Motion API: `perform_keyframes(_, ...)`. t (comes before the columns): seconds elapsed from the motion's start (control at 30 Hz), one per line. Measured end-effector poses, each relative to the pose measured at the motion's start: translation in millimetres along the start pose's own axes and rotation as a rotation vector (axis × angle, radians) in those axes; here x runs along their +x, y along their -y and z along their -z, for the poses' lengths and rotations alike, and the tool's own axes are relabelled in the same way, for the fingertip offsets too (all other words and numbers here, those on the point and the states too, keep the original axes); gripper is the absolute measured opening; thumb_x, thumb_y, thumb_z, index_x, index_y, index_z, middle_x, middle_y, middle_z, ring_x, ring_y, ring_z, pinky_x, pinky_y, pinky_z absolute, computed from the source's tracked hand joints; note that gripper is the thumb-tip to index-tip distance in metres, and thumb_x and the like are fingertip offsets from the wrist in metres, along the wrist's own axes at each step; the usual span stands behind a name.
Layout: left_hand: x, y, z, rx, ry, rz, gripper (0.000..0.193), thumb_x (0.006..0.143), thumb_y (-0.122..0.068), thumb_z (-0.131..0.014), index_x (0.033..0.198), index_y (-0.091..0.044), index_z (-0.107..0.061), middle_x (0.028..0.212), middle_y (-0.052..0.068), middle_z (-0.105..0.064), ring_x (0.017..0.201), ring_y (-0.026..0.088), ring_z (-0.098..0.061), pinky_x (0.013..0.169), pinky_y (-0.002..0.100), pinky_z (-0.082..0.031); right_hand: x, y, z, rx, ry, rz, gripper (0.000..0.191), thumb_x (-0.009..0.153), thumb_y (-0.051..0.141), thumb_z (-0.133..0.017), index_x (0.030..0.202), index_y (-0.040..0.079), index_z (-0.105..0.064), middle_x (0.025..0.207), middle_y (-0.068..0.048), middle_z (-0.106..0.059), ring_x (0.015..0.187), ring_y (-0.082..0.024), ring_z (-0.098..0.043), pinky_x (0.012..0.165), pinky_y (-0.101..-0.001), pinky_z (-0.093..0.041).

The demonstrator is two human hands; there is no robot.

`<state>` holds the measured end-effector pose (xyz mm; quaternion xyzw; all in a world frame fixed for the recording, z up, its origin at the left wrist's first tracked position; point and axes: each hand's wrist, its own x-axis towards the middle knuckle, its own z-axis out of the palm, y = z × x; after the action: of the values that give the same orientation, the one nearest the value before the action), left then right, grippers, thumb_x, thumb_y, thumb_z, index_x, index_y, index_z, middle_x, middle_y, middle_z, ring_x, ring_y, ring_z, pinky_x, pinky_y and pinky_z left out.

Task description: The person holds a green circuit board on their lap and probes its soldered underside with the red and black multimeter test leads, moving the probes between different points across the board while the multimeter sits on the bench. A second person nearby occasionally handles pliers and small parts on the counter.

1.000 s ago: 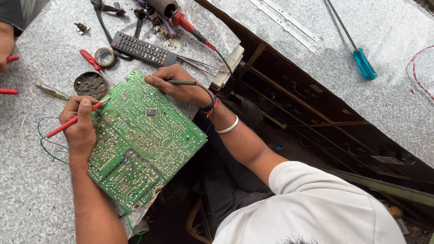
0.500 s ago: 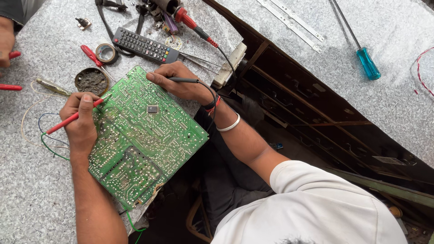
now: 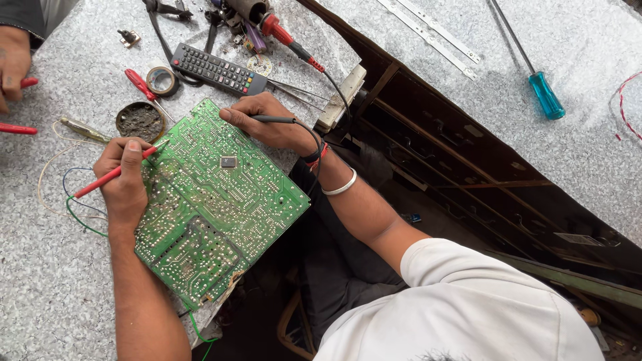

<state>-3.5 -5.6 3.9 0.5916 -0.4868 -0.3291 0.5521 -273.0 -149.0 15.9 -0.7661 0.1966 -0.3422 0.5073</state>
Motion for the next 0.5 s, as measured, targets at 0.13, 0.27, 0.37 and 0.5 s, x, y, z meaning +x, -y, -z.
perform_keyframes(0.13,-0.6,0.2,-0.9,0.015,0.001,-0.014,0.029,0.116,-0.027,-0.058,0.106,0.000,-0.064,0.097,0.000,-0.064,0.089,0.007,-0.053,0.083,0.024,-0.043,-0.4,0.5,0.6,-0.023,-0.006,0.032,0.063,0.108,0.050,-0.052,0.063,0.008,-0.041,0.058,0.005,-0.033,0.056,-0.008,-0.030,0.050,-0.0333,-0.028)
perform_keyframes(0.27,-0.8,0.0,-1.1,-0.014,0.003,0.001,0.029,0.116,-0.027,-0.058,0.106,-0.001,-0.064,0.097,0.000,-0.064,0.089,0.007,-0.053,0.083,0.024,-0.043,-1.2,1.0,0.2,0.017,0.001,-0.013,0.063,0.107,0.051,-0.052,0.062,0.008,-0.043,0.057,0.005,-0.034,0.054,-0.007,-0.031,0.049,-0.0329,-0.028)
perform_keyframes(0.37,-0.5,0.0,-0.5,-0.005,-0.001,0.002,0.029,0.115,-0.028,-0.058,0.107,-0.001,-0.064,0.097,0.000,-0.064,0.089,0.006,-0.053,0.082,0.023,-0.043,-1.0,1.2,-0.5,0.021,-0.002,-0.007,0.063,0.107,0.051,-0.052,0.062,0.008,-0.043,0.057,0.006,-0.035,0.054,-0.007,-0.032,0.049,-0.0326,-0.029)
perform_keyframes(0.5,-0.1,0.7,-0.2,-0.009,0.003,0.001,0.029,0.116,-0.027,-0.058,0.107,0.000,-0.064,0.097,0.000,-0.064,0.089,0.007,-0.053,0.083,0.024,-0.043,-0.4,1.3,-0.1,0.017,-0.001,0.016,0.064,0.108,0.051,-0.052,0.061,0.008,-0.043,0.057,0.005,-0.034,0.054,-0.007,-0.030,0.049,-0.0328,-0.028)
